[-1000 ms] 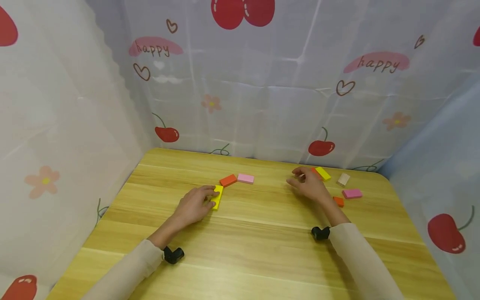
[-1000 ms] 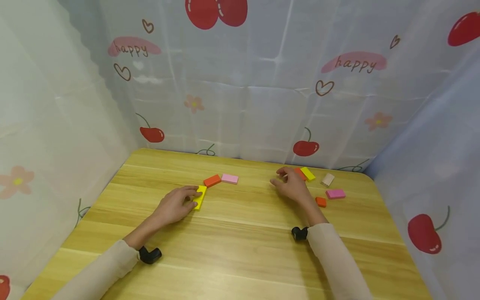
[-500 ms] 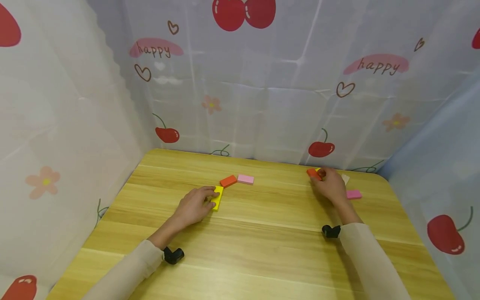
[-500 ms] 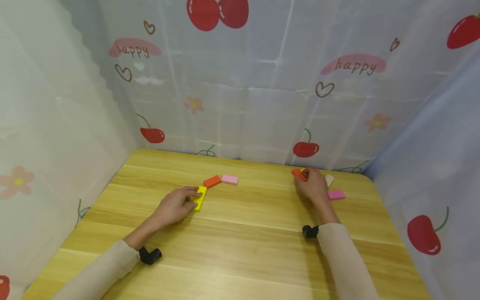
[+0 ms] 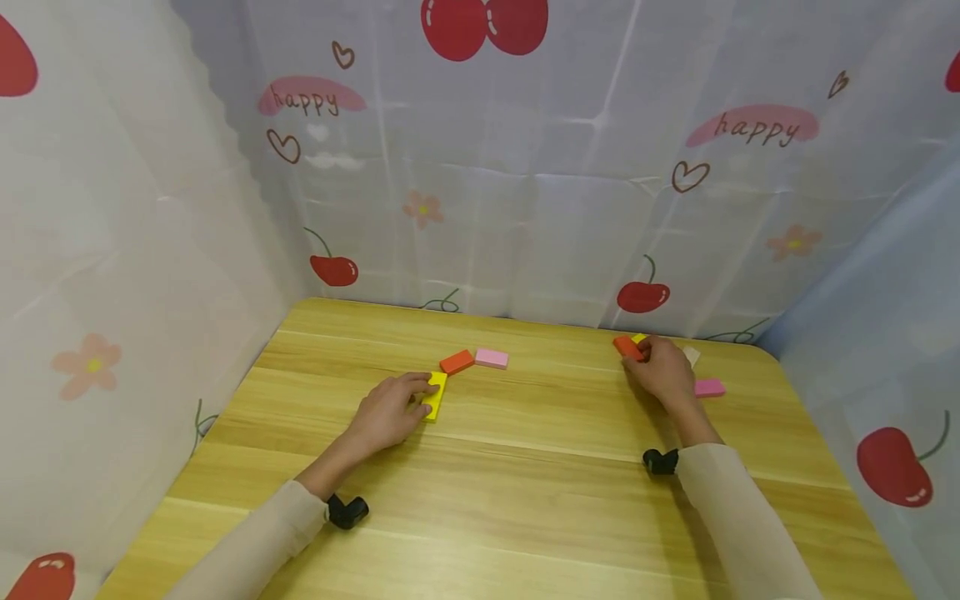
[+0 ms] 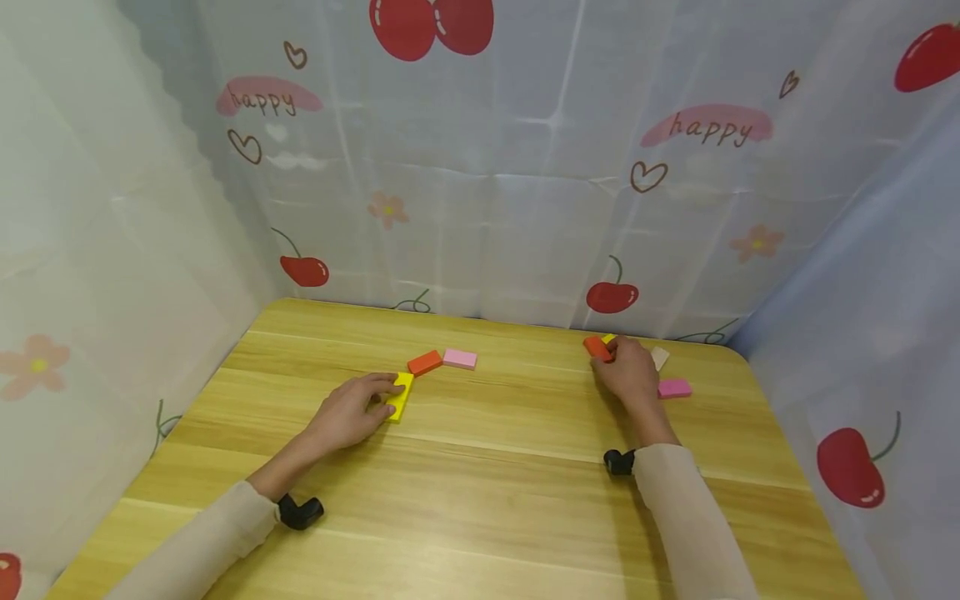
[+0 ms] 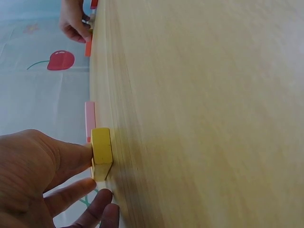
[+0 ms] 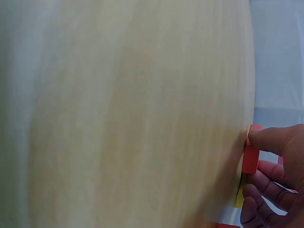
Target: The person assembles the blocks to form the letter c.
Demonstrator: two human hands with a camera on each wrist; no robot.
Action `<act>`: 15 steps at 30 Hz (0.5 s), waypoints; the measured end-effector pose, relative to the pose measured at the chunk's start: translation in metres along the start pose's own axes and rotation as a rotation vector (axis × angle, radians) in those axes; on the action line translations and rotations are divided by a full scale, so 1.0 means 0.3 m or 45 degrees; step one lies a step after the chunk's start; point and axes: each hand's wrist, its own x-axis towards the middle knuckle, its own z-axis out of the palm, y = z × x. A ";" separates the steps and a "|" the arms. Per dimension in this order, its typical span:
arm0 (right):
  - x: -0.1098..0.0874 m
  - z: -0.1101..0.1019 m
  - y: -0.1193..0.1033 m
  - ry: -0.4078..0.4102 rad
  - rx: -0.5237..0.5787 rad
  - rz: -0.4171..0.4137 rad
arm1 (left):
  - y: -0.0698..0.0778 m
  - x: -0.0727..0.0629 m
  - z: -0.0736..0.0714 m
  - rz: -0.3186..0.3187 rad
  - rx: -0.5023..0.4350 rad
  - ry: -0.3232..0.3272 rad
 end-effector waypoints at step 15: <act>-0.011 0.001 -0.010 0.000 -0.011 0.053 | -0.002 0.005 0.009 -0.016 0.033 -0.010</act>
